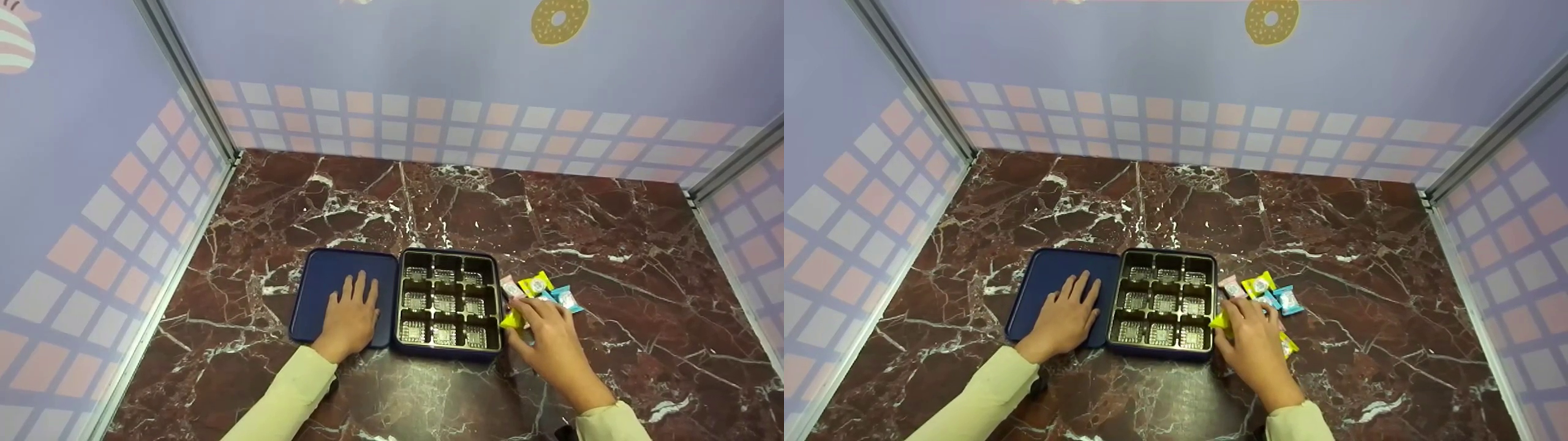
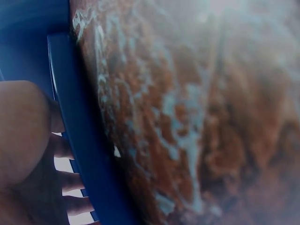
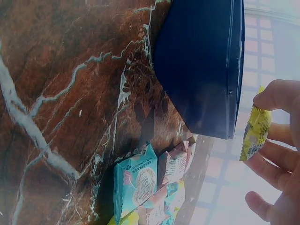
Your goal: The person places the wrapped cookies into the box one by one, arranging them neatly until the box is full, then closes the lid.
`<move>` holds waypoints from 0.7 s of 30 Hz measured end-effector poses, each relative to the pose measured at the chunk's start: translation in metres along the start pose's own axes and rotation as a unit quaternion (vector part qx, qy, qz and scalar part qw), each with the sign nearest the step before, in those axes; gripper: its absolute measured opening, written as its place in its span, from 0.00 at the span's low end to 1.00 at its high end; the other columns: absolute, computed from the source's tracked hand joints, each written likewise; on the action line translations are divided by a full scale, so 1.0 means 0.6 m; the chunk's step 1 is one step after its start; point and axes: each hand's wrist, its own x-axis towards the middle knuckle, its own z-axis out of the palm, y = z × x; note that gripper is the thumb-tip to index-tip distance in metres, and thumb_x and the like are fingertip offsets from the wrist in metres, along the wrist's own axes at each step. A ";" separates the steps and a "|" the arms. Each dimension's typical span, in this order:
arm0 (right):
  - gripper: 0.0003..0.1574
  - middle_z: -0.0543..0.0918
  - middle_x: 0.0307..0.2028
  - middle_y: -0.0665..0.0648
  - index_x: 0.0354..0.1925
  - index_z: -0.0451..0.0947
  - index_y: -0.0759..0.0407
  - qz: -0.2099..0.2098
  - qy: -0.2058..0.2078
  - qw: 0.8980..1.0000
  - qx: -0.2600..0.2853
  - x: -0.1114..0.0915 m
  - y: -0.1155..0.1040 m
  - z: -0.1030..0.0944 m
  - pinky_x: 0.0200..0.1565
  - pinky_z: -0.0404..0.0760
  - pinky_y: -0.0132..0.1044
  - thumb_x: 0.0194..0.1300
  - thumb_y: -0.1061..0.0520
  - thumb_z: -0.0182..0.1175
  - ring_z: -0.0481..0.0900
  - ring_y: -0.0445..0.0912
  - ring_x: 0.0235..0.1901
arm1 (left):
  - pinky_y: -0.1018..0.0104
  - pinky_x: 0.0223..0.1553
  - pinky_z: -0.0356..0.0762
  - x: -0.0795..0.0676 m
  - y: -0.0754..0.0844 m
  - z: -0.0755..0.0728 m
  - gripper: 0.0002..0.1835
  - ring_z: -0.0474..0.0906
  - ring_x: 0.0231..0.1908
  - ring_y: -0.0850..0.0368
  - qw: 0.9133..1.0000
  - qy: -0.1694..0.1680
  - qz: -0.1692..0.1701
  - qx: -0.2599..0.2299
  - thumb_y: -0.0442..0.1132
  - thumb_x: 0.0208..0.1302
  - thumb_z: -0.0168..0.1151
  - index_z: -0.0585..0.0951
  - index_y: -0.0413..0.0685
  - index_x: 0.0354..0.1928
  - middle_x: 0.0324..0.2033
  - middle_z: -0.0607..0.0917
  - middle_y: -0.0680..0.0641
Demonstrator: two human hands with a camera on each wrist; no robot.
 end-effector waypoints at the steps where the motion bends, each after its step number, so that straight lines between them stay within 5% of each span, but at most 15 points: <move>1: 0.29 0.83 0.47 0.63 0.50 0.81 0.63 0.000 0.000 1.000 0.000 0.000 -0.001 0.000 0.53 0.67 0.55 0.46 0.60 0.73 0.77 0.57 0.46 | 0.39 0.62 0.65 0.000 0.000 0.000 0.31 0.56 0.72 0.37 1.000 -0.001 0.000 0.001 0.51 0.74 0.47 0.60 0.49 0.74 0.73 0.58 0.38; 21: 0.28 0.83 0.47 0.61 0.49 0.82 0.61 -0.014 -0.007 1.000 0.003 0.005 -0.013 0.003 0.53 0.69 0.57 0.46 0.59 0.73 0.79 0.58 0.46 | 0.40 0.63 0.64 -0.001 0.000 0.001 0.31 0.54 0.72 0.38 1.000 -0.007 -0.002 0.001 0.51 0.74 0.45 0.59 0.49 0.74 0.74 0.56 0.39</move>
